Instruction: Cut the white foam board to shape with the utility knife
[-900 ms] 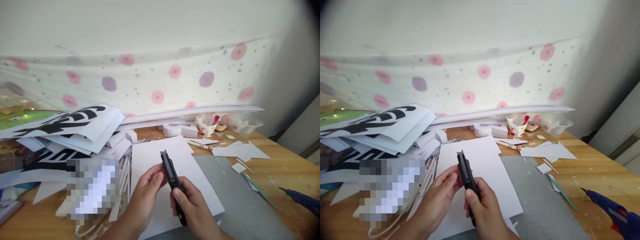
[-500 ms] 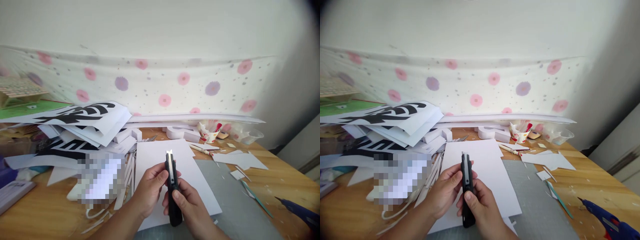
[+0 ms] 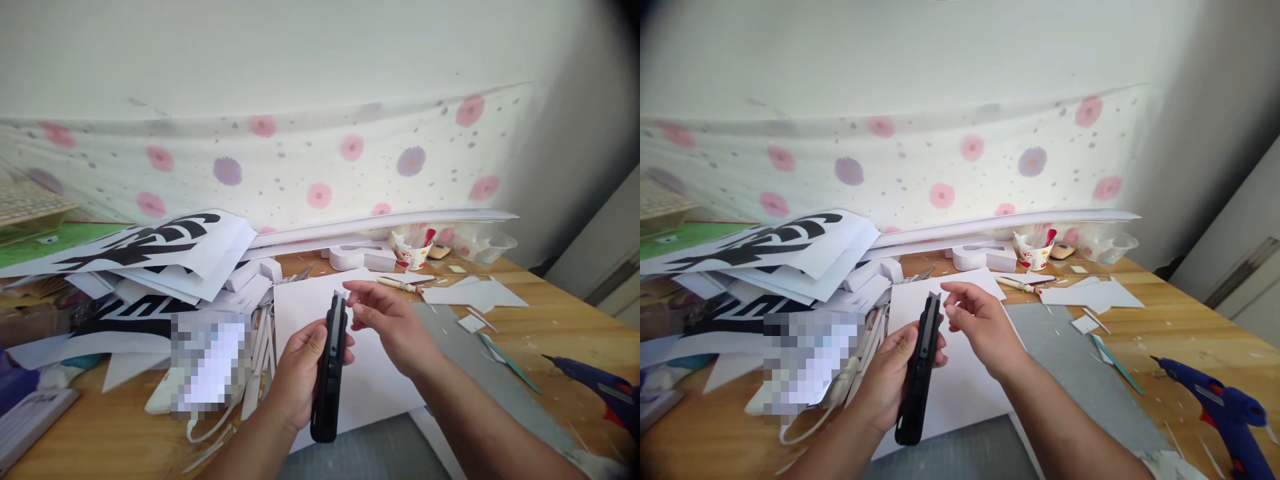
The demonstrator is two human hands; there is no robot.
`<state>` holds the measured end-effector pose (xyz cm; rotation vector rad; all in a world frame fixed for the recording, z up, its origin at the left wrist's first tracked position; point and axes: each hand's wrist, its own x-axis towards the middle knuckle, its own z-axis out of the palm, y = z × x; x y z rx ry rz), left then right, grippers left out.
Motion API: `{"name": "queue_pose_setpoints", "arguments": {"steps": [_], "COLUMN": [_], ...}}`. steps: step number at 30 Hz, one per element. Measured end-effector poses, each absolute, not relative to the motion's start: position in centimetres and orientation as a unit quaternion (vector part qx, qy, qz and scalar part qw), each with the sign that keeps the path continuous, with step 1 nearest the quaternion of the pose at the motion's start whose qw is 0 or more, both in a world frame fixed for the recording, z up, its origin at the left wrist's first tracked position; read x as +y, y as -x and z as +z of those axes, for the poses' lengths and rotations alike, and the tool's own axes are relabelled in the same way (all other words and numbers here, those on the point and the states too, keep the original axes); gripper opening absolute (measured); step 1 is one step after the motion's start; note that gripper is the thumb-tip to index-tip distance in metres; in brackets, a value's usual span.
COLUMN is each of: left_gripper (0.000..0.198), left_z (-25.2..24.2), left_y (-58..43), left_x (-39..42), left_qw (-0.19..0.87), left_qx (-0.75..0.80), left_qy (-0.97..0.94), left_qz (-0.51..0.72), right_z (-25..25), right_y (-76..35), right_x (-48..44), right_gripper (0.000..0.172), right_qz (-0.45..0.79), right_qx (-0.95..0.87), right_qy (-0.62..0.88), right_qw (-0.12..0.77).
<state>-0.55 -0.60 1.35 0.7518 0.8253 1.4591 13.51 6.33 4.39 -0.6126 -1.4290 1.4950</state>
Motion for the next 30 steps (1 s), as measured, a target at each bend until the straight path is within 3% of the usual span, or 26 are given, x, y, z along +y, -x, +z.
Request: {"name": "queue_pose_setpoints", "arguments": {"steps": [9,15,19,22,30], "left_gripper": [0.028,0.031,0.030,0.029,0.037], "left_z": [1.1,1.5,1.4,1.0,-0.3], "left_y": [0.2,0.6,1.6,2.0,1.1], "left_x": [-0.6,0.2,1.0,1.4,1.8], "left_qw": [0.618,0.574,0.512,0.496,0.527], "left_qx": [0.360,0.380,0.390,0.379,0.359], "left_qy": [-0.309,-0.258,-0.198,-0.189,-0.205], "left_qz": [0.627,0.678,0.739,0.758,0.743], "right_z": [3.0,0.2,-1.5,-1.9,-3.0], "right_y": [-12.8,-11.4,-10.7,-10.2,-9.3], "right_x": [6.7,5.7,5.1,4.5,3.8], "right_gripper": [0.020,0.028,0.047,0.051,0.043], "right_qz": [0.695,0.738,0.716,0.709,0.687], "right_qx": [-0.490,-0.438,-0.526,-0.587,-0.570], "right_qy": [0.218,0.262,0.298,0.258,0.273], "right_qw": [0.479,0.442,0.349,0.292,0.360]}}
